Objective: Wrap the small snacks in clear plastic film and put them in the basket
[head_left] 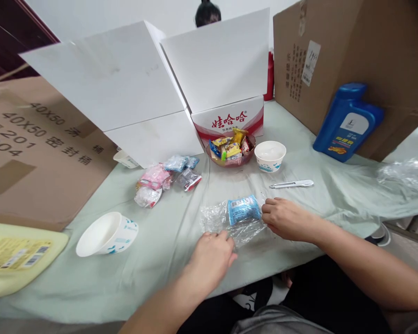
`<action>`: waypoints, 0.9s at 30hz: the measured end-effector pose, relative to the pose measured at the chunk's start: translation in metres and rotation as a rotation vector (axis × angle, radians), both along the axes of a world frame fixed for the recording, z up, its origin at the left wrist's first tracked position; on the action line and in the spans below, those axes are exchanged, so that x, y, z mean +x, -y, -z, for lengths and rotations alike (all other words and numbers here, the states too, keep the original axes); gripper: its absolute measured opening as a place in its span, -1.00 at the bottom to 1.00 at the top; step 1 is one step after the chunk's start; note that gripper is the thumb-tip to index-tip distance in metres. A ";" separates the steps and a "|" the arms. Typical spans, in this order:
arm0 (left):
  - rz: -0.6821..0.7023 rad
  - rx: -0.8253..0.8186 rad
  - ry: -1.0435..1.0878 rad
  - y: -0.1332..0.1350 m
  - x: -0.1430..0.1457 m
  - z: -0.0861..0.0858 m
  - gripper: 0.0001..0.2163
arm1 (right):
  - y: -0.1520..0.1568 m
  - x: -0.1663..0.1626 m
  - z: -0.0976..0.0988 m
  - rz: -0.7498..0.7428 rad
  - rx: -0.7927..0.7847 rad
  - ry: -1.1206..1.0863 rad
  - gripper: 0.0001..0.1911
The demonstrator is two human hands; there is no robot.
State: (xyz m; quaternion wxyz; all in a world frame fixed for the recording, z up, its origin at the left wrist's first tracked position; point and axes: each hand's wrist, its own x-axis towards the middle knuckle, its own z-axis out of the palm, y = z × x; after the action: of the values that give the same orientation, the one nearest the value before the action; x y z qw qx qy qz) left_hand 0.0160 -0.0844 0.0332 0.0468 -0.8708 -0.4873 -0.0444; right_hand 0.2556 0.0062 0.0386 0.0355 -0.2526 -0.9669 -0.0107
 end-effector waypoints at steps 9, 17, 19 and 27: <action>0.060 0.129 0.226 -0.045 0.000 0.017 -0.58 | 0.005 0.003 -0.008 0.038 -0.018 -0.084 -0.95; 0.005 0.055 0.320 -0.062 -0.025 0.021 -0.55 | 0.000 0.022 -0.008 0.049 0.002 0.009 -0.85; -0.005 0.082 0.341 -0.062 -0.025 0.019 -0.59 | 0.002 0.025 -0.006 0.087 -0.053 0.064 -0.86; -0.300 0.117 0.772 -0.072 -0.034 0.008 -0.89 | 0.006 0.015 -0.020 0.150 -0.184 -0.106 -0.74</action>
State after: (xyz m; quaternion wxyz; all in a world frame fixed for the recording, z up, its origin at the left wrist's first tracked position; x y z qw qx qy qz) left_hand -0.0185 -0.0128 0.0249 -0.0839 -0.7054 -0.5871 -0.3881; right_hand 0.2710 -0.0003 0.0583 0.0622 -0.3266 -0.9390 0.0886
